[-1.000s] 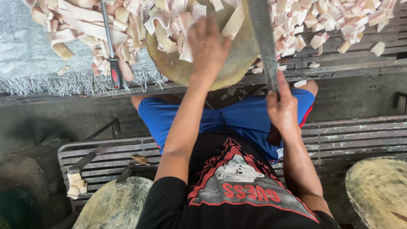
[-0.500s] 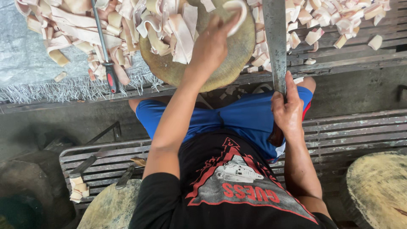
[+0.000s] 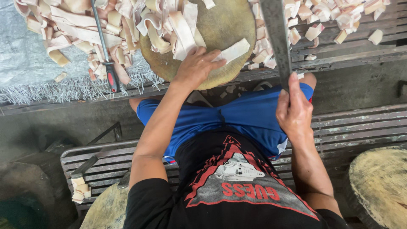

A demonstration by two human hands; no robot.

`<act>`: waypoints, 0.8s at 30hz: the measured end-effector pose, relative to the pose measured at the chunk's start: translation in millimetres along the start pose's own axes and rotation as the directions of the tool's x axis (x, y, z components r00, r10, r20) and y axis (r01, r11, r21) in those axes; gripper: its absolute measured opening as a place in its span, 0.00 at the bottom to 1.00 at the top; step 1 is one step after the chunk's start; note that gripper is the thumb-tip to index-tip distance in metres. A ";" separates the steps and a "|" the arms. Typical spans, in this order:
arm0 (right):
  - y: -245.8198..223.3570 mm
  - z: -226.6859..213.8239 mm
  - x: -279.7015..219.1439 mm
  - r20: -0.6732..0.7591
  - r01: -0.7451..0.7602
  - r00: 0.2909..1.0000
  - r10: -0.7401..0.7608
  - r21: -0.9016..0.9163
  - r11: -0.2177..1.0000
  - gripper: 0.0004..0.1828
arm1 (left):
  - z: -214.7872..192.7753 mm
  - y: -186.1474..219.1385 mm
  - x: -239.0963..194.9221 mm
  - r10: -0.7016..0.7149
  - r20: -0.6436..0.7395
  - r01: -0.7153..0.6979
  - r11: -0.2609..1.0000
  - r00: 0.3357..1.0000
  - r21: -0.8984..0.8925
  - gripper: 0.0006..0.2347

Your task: The person sits cross-legged on a metal bench and uses a large knife to chop strips of pork skin on a round wooden cutting board. The person repeatedly picks up strips, slices them into smaller pieces, and occasionally adjusts the pile of cut pieces on the board.

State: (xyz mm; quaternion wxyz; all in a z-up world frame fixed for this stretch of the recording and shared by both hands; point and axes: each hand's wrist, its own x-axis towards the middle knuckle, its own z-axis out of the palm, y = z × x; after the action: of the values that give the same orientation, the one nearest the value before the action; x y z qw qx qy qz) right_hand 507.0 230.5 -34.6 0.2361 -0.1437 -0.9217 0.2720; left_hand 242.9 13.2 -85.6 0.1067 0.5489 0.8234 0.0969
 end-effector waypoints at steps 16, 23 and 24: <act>-5.9 10.0 -13.8 0.091 0.054 0.995 -0.047 -0.073 0.996 0.31 | -20.0 13.1 -34.1 -0.217 -0.160 0.174 0.953 0.963 -0.246 0.17; -6.1 8.8 -2.0 0.255 0.077 0.966 -0.046 -0.113 0.991 0.34 | -16.2 13.7 -37.7 -0.215 -0.191 0.128 0.913 0.958 -0.389 0.11; -6.5 4.6 -4.7 0.207 0.066 0.977 -0.044 -0.100 0.993 0.33 | -14.8 14.2 -37.5 -0.221 -0.190 0.131 0.909 0.957 -0.396 0.11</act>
State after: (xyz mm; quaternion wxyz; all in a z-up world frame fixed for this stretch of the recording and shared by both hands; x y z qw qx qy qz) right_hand 507.7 221.4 -36.0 0.1398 -0.1019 -0.9579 0.2292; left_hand 265.3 -16.7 -64.9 0.1227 0.4259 0.8421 0.3073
